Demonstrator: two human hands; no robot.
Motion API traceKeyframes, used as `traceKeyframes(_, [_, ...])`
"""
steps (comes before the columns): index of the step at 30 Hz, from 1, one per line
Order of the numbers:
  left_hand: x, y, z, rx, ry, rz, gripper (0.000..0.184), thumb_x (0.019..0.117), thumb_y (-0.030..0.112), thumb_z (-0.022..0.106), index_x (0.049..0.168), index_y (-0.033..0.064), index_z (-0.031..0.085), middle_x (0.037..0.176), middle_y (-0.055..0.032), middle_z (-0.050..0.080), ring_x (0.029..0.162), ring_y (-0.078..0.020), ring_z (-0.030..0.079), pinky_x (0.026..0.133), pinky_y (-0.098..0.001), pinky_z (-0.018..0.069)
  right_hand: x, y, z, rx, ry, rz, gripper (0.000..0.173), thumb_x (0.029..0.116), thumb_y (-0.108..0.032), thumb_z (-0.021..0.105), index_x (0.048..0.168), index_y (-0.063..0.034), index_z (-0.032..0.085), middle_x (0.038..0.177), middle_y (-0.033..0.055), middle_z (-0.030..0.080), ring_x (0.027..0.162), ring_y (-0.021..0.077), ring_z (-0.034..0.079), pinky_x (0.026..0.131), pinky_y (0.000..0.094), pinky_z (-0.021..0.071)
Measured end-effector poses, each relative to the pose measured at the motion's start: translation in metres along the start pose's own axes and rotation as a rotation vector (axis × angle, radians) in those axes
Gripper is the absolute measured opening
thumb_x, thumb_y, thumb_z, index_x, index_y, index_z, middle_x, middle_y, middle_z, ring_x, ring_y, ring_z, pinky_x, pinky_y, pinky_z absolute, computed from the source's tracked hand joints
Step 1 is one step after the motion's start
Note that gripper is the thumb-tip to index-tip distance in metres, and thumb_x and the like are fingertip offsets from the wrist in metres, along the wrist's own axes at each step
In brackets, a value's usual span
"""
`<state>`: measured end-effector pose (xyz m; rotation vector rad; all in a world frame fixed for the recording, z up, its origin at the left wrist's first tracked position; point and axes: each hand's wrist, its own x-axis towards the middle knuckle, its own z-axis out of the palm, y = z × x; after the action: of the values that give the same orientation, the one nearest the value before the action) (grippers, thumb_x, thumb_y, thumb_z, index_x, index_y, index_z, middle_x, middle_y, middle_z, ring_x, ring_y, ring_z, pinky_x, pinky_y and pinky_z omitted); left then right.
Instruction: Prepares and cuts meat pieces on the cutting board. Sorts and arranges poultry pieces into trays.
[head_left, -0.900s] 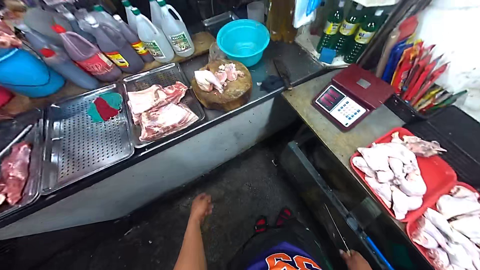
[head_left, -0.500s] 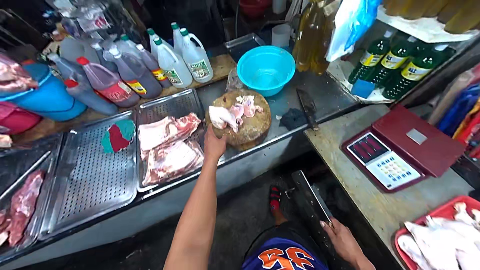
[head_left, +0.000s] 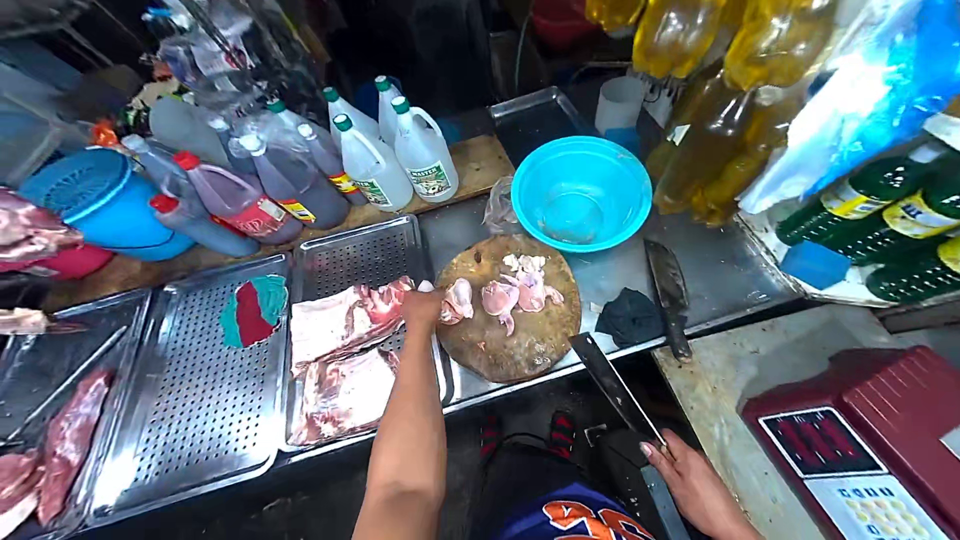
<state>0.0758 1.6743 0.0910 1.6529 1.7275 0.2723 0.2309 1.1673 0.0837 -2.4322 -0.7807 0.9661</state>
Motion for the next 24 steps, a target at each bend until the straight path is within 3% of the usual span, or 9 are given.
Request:
traceKeyframes(3, [-0.008,-0.034,0.002,-0.201,0.055,-0.006,0.044,0.0864,0.027,0.076,0.119,-0.0017,0.067,0.106,-0.0237,0.071,0.099,-0.0390,0.069,0.087,-0.0624,0.0554,0.013,-0.041,0.008,0.087,0.041,-0.043,0.047,0.1008,-0.054,0.054,0.107,-0.0084,0.065,0.066,0.0044,0.057,0.058,0.0215,0.058,0.057,0.0470,0.0517])
traceKeyframes(7, [-0.047,-0.038,0.008,-0.251,0.142,-0.049,0.051,0.0892,0.030,0.074,0.126,-0.0023,0.064,0.111,-0.0231,0.071,0.106,-0.0376,0.068,0.094,-0.0609,0.0535,0.028,-0.128,0.022,0.179,0.058,-0.182,0.047,0.1007,-0.057,0.050,0.110,-0.0134,0.065,0.064,-0.0021,0.057,0.054,0.0134,0.058,0.054,0.0387,0.0535])
traceKeyframes(11, [-0.050,-0.031,-0.005,-0.188,0.048,-0.066,0.055,0.0894,0.037,0.073,0.126,-0.0024,0.061,0.107,-0.0213,0.071,0.105,-0.0363,0.069,0.093,-0.0592,0.0540,0.058,-0.231,0.043,0.047,-0.069,-0.184,0.045,0.1051,-0.052,0.048,0.112,-0.0097,0.061,0.073,0.0044,0.060,0.066,0.0208,0.062,0.066,0.0443,0.0554])
traceKeyframes(13, [-0.041,-0.034,-0.009,-0.165,-0.003,-0.067,0.056,0.0900,0.040,0.072,0.127,-0.0017,0.061,0.107,-0.0204,0.071,0.105,-0.0352,0.069,0.092,-0.0582,0.0545,0.085,-0.260,0.065,-0.046,-0.096,-0.164,0.048,0.1064,-0.053,0.044,0.117,-0.0091,0.060,0.081,0.0084,0.063,0.076,0.0255,0.066,0.074,0.0477,0.0571])
traceKeyframes(18, [-0.004,-0.065,-0.023,-0.117,-0.161,-0.034,0.053,0.0924,0.035,0.070,0.132,0.0009,0.061,0.115,-0.0208,0.070,0.112,-0.0348,0.067,0.097,-0.0581,0.0524,0.150,-0.263,0.088,-0.144,-0.029,-0.041,0.051,0.1087,-0.047,0.043,0.130,-0.0023,0.057,0.094,0.0183,0.069,0.089,0.0356,0.071,0.084,0.0558,0.0573])
traceKeyframes(22, [0.020,-0.082,-0.021,-0.203,-0.252,0.017,0.047,0.0880,0.029,0.072,0.126,0.0034,0.065,0.113,-0.0167,0.071,0.107,-0.0296,0.069,0.094,-0.0556,0.0545,0.165,-0.252,0.082,-0.102,-0.010,-0.021,0.049,0.1083,-0.048,0.044,0.119,-0.0030,0.059,0.084,0.0139,0.064,0.079,0.0307,0.066,0.077,0.0520,0.0559])
traceKeyframes(24, [0.026,-0.089,-0.015,-0.296,-0.280,0.006,0.041,0.0876,0.025,0.072,0.123,0.0035,0.067,0.106,-0.0144,0.072,0.094,-0.0258,0.072,0.084,-0.0509,0.0601,0.162,-0.252,0.082,-0.110,-0.022,-0.006,0.048,0.1083,-0.049,0.044,0.117,-0.0046,0.059,0.083,0.0124,0.062,0.078,0.0291,0.066,0.076,0.0505,0.0556])
